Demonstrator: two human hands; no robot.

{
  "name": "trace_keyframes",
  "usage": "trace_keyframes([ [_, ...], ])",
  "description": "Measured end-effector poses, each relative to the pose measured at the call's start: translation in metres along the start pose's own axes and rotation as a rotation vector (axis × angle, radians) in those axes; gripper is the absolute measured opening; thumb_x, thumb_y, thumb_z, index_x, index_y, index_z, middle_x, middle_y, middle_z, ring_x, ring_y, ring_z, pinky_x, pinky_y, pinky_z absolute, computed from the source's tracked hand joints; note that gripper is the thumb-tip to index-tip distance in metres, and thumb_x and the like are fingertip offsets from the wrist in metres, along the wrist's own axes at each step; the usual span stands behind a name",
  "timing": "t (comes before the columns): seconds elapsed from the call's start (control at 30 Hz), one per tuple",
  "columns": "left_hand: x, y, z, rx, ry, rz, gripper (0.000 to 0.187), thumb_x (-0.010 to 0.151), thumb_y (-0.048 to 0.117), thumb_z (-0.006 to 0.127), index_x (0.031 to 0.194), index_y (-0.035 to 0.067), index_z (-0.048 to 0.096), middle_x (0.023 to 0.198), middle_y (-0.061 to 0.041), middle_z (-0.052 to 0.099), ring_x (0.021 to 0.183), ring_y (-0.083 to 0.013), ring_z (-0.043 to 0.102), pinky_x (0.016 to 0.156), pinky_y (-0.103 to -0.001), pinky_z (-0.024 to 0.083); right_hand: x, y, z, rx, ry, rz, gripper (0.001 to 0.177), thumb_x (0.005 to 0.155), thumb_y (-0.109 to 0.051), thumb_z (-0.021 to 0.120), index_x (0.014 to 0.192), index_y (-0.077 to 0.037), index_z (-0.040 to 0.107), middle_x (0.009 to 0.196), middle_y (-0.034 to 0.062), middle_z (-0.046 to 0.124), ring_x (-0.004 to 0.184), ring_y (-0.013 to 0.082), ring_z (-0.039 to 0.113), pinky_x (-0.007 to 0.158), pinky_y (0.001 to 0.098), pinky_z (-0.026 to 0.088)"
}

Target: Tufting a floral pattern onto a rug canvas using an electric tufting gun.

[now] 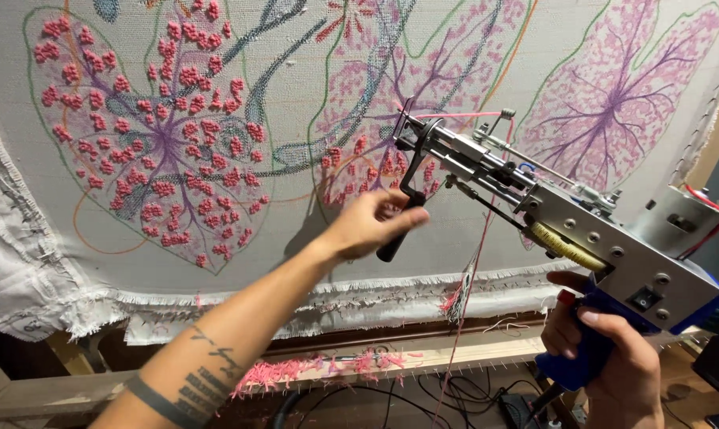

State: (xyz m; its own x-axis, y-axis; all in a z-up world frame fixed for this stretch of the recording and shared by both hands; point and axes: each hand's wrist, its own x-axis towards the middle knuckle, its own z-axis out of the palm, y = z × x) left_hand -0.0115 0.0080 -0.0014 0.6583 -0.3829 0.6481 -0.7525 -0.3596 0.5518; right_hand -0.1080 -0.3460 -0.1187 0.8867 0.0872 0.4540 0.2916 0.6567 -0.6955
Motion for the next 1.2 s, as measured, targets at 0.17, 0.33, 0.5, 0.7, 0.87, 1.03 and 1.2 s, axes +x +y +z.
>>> trace_keyframes([
  [0.17,-0.004,0.021,0.021,-0.355,-0.246,-0.266,0.059,0.091,0.046,0.074,0.137,0.011,0.066,0.111,-0.005,0.073,0.078,-0.0107,0.071,0.065,-0.026,0.053,-0.004,-0.003,0.011,-0.094,0.066,0.025,0.062,0.089,-0.018,0.059,0.139,0.018,0.053,0.070,0.0079,0.044,0.061,0.0174,0.041,0.059,0.0334,0.036],
  [0.33,-0.002,0.012,0.026,-0.477,-0.413,-0.341,0.056,0.091,0.035,0.066,0.144,0.019,0.058,0.128,-0.001,0.071,0.067,-0.0091,0.070,0.049,-0.021,0.042,0.000,-0.005,-0.021,-0.097,-0.037,0.057,0.062,0.088,-0.019,0.059,0.138,0.018,0.052,0.068,0.0082,0.045,0.060,0.0186,0.043,0.059,0.0343,0.037],
  [0.5,0.001,-0.026,0.052,-0.539,-0.530,-0.226,0.051,0.097,0.029,0.068,0.143,0.006,0.067,0.130,-0.006,0.076,0.076,-0.0012,0.067,0.050,-0.022,0.042,-0.010,-0.007,-0.049,-0.090,0.041,0.070,0.062,0.090,-0.018,0.060,0.139,0.018,0.051,0.070,0.0080,0.045,0.064,0.0212,0.046,0.060,0.0358,0.038],
  [0.7,-0.004,-0.003,0.061,-0.443,-0.319,-0.398,0.042,0.100,0.030,0.075,0.125,-0.003,0.064,0.112,-0.014,0.072,0.066,-0.0117,0.064,0.052,-0.025,0.044,-0.014,-0.014,-0.026,-0.232,-0.002,-0.010,0.062,0.083,-0.015,0.060,0.132,0.022,0.054,0.067,0.0110,0.045,0.058,0.0214,0.044,0.054,0.0356,0.036],
  [0.87,-0.014,-0.004,0.050,-0.673,-0.402,-0.270,0.043,0.096,0.025,0.066,0.137,0.011,0.066,0.124,-0.004,0.075,0.089,-0.0090,0.071,0.053,-0.024,0.049,-0.013,-0.009,-0.023,-0.200,-0.102,-0.087,0.061,0.083,-0.012,0.062,0.131,0.024,0.054,0.069,0.0136,0.048,0.057,0.0207,0.045,0.051,0.0352,0.037],
  [1.03,-0.015,-0.006,0.040,-0.603,-0.479,-0.216,0.036,0.109,0.018,0.061,0.140,0.002,0.070,0.128,-0.015,0.075,0.105,-0.0171,0.069,0.058,-0.024,0.049,-0.011,-0.007,-0.018,-0.161,-0.154,-0.071,0.061,0.083,-0.012,0.063,0.132,0.024,0.055,0.069,0.0144,0.049,0.057,0.0214,0.047,0.052,0.0359,0.038],
  [1.2,-0.020,0.015,0.026,-0.743,-0.546,-0.207,0.041,0.099,0.011,0.059,0.140,0.008,0.061,0.133,-0.007,0.070,0.124,-0.0140,0.066,0.062,-0.026,0.054,-0.008,0.003,-0.046,0.058,-0.227,0.046,0.045,0.090,-0.009,0.062,0.123,0.020,0.051,0.080,0.0172,0.050,0.061,0.0211,0.046,0.056,0.0373,0.038],
])
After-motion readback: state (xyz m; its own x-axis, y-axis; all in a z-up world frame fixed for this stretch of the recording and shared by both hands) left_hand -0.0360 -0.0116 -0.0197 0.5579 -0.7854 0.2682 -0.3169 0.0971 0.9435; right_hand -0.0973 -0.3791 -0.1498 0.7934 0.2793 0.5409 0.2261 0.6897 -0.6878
